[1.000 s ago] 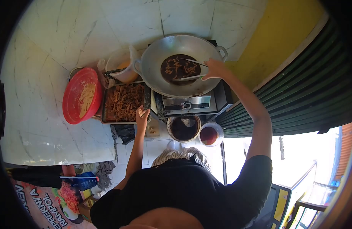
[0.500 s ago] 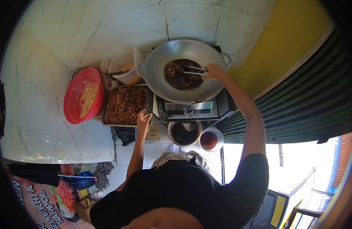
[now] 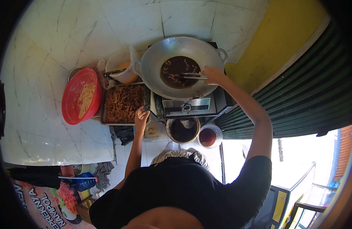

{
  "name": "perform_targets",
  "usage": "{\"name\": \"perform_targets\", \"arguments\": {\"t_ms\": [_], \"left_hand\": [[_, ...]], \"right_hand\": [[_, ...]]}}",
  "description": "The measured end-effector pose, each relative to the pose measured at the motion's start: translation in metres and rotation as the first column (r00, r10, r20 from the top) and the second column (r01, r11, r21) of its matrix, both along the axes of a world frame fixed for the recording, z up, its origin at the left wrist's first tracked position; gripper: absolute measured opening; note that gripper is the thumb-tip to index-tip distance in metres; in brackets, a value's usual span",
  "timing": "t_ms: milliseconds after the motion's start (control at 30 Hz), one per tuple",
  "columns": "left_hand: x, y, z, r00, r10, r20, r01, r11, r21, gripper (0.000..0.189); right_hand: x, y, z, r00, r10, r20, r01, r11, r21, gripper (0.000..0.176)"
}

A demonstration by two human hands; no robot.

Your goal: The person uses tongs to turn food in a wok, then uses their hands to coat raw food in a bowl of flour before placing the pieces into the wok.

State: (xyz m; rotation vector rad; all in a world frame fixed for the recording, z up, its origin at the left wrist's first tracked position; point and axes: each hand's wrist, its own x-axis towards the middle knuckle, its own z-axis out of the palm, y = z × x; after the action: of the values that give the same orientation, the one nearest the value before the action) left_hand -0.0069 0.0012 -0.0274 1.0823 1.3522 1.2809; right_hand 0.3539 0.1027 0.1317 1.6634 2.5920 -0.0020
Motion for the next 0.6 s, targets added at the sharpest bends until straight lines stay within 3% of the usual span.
{"name": "perform_targets", "arguments": {"t_ms": [600], "left_hand": [[0.005,-0.01,0.012,0.999,0.045,-0.003,-0.045,0.998,0.043,0.057]], "right_hand": [[0.0,-0.054,0.062,0.996,0.057,0.064,-0.058,0.998,0.005,0.041]]}}
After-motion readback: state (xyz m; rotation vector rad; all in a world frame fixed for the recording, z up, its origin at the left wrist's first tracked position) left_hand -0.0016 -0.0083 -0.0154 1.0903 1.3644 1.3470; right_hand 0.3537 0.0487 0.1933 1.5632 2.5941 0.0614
